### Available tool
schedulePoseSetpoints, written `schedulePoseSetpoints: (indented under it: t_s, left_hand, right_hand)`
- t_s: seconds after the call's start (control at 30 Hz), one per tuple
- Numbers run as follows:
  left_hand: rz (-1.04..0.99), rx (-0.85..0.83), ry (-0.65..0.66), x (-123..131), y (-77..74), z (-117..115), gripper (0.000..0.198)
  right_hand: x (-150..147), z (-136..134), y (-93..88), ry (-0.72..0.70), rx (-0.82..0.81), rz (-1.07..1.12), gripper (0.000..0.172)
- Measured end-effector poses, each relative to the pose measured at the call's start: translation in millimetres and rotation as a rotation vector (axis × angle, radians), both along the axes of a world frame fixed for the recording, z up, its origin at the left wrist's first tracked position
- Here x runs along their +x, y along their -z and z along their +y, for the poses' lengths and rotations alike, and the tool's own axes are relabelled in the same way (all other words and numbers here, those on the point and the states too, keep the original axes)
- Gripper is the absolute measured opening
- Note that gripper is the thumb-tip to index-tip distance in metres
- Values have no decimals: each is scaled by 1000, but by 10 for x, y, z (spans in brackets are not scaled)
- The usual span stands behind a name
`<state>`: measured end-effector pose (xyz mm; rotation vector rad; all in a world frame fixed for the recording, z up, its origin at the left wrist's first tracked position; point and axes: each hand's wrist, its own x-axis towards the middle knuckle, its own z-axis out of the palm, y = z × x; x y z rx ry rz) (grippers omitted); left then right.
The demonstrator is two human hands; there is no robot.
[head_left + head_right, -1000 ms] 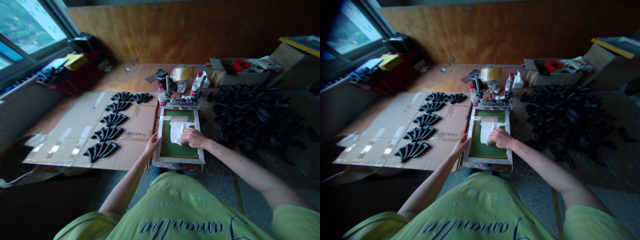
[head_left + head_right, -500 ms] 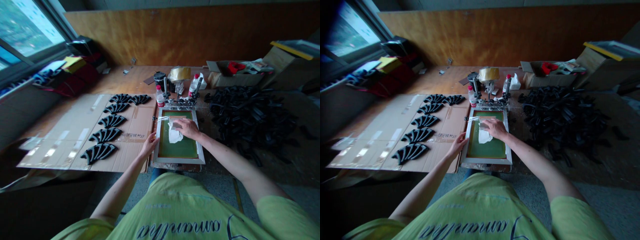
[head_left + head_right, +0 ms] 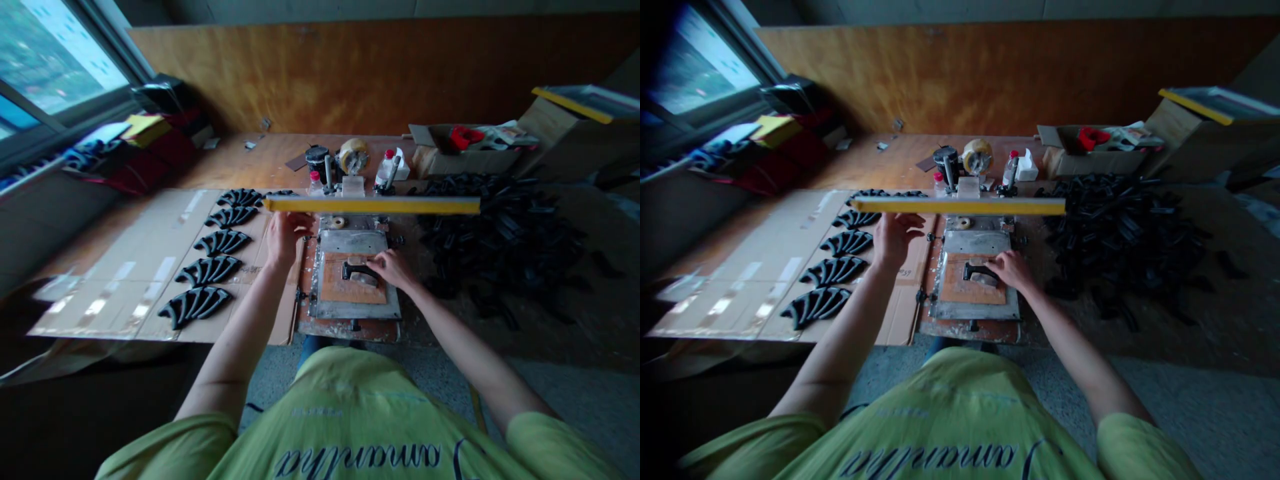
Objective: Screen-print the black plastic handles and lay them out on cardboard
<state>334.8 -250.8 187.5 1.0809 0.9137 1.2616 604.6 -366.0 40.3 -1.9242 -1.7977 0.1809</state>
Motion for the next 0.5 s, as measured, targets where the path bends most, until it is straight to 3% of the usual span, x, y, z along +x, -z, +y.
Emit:
schedulePoseSetpoints:
  t_s: [0.1,0.17,0.23,0.3,0.37,0.43,0.5]
  left_hand:
    - [-10,7,36,63,-225,128,54]
    - [-31,31,11,66,-196,71,51]
    - [-35,40,-34,72,9,-149,50]
    - [30,-57,10,109,342,-513,55]
    - [189,-356,353,180,698,-916,64]
    - [165,-521,451,244,983,-1209,63]
    - [109,-585,401,227,1169,-1276,57]
  right_hand:
    - [-341,-22,164,-75,-92,-207,28]
    - [-432,14,147,-46,-151,-224,21]
    - [-488,33,80,21,-180,-161,21]
    - [-603,-4,4,121,-143,-71,24]
    - [-801,-106,-59,149,-59,-9,25]
    - [-994,-252,-104,-2,13,9,19]
    - [-1028,-410,-133,-240,45,7,16]
